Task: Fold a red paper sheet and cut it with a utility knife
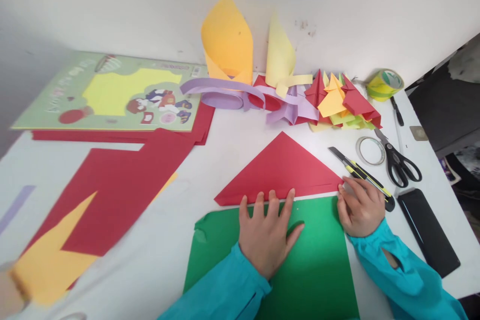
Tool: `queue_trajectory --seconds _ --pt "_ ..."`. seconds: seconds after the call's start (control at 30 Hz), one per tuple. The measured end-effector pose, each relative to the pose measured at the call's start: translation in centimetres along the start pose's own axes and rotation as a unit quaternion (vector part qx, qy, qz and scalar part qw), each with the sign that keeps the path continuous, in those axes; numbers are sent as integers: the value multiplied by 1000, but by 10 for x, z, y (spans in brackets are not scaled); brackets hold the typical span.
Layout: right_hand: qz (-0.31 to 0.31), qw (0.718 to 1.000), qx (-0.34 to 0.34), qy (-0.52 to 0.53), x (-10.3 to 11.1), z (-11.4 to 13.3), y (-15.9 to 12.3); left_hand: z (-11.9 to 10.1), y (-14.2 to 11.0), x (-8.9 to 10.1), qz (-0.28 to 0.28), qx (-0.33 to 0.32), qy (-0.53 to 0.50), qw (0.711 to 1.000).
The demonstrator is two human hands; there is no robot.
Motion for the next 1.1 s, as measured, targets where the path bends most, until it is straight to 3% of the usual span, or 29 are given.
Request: queue_trajectory --seconds 0.3,0.57,0.67,0.8,1.1 --pt "-5 1000 28 15 3 14 6 -1 0 0 -2 0 -5 1000" --pt "60 975 181 111 -3 69 34 -1 -3 -5 3 1 -6 1000" --pt "58 971 200 114 -3 81 48 -1 -3 -7 6 -2 -4 1000" --pt "68 973 188 115 -2 85 59 -2 -3 -8 -2 -2 0 1000" --pt "100 958 167 210 -14 69 53 -1 -7 -10 -25 -10 -5 1000"
Point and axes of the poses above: each hand's wrist, its own y-axis towards the middle knuckle, its own x-axis out of the back of the hand, z = x × y, the point moved 4 cm from there along y, towards the middle knuckle, and after that the axes turned 12 degrees about z, right-handed, at the moved point
